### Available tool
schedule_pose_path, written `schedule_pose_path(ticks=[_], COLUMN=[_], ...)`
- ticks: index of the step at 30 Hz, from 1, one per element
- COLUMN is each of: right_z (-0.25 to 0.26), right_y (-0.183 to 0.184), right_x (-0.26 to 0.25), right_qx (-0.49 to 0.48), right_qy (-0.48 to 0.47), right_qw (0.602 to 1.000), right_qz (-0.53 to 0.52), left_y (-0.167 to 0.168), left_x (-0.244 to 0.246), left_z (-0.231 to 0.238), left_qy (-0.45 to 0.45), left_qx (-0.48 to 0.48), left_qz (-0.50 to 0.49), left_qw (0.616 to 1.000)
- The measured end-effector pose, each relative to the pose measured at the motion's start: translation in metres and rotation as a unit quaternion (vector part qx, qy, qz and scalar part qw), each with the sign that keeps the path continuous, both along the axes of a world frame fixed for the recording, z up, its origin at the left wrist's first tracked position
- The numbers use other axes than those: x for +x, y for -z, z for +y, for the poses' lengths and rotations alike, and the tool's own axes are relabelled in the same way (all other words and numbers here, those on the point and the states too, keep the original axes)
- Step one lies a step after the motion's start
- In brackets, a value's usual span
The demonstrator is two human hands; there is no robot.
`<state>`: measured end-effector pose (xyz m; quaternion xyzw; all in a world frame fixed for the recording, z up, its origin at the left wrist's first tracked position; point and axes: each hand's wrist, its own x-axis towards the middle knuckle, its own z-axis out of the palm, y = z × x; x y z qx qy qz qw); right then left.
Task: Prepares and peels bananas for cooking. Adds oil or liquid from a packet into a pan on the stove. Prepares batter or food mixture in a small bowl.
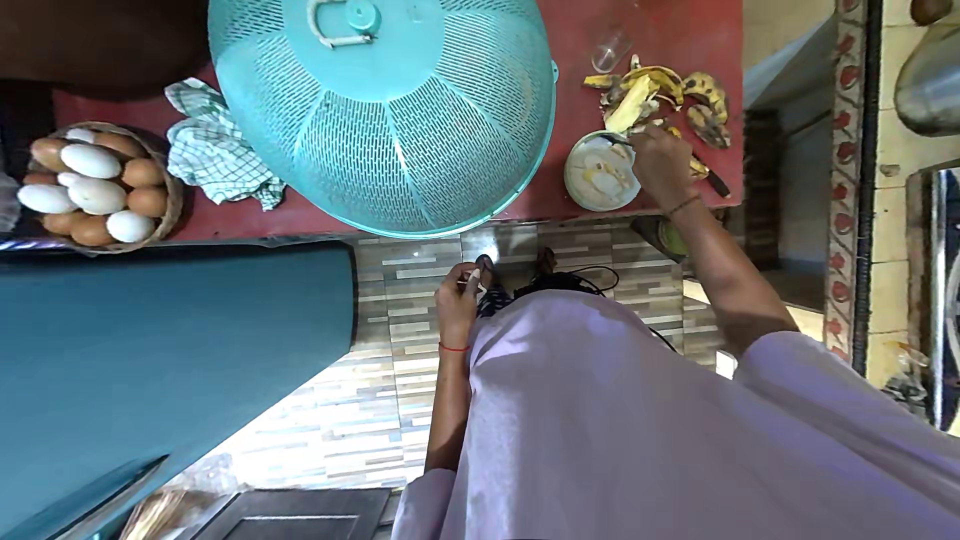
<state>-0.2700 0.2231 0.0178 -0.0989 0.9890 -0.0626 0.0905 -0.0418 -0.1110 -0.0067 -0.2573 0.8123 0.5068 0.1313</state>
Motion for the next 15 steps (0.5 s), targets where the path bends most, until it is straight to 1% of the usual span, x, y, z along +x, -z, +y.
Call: schedule_pose_path(ticks=[2,5,8,10,12,13,14,15], right_z=[0.007,0.020,0.029,0.035,0.043,0.048,0.054,0.055], right_y=[0.010,0.017,0.010,0.005,0.001,0.002,0.004,0.001], right_x=[-0.013,-0.034,-0.042,-0.044,-0.044,-0.043,-0.040,-0.032], right_qx=[-0.018,-0.066,-0.104,-0.134,-0.179,-0.194,-0.208,-0.220], right_qy=[-0.053,-0.125,-0.120,-0.099,-0.085,-0.095,-0.126,-0.171], right_qw=[0.998,0.989,0.986,0.984,0.977,0.973,0.968,0.960], right_qz=[-0.010,-0.034,-0.052,-0.058,-0.076,-0.078,-0.060,-0.021], left_y=[-0.002,-0.016,-0.043,-0.072,-0.106,-0.123,-0.140,-0.157], left_x=[-0.001,-0.008,-0.015,-0.021,-0.026,-0.027,-0.028,-0.027], left_z=[0.000,0.005,0.016,0.026,0.037,0.044,0.052,0.062], left_qy=[-0.007,-0.003,0.035,0.068,0.102,0.127,0.148,0.161], left_qx=[0.035,0.129,0.229,0.303,0.387,0.428,0.464,0.506], left_qz=[0.039,0.075,0.112,0.150,0.181,0.197,0.215,0.228], left_qw=[0.999,0.989,0.966,0.938,0.898,0.873,0.847,0.816])
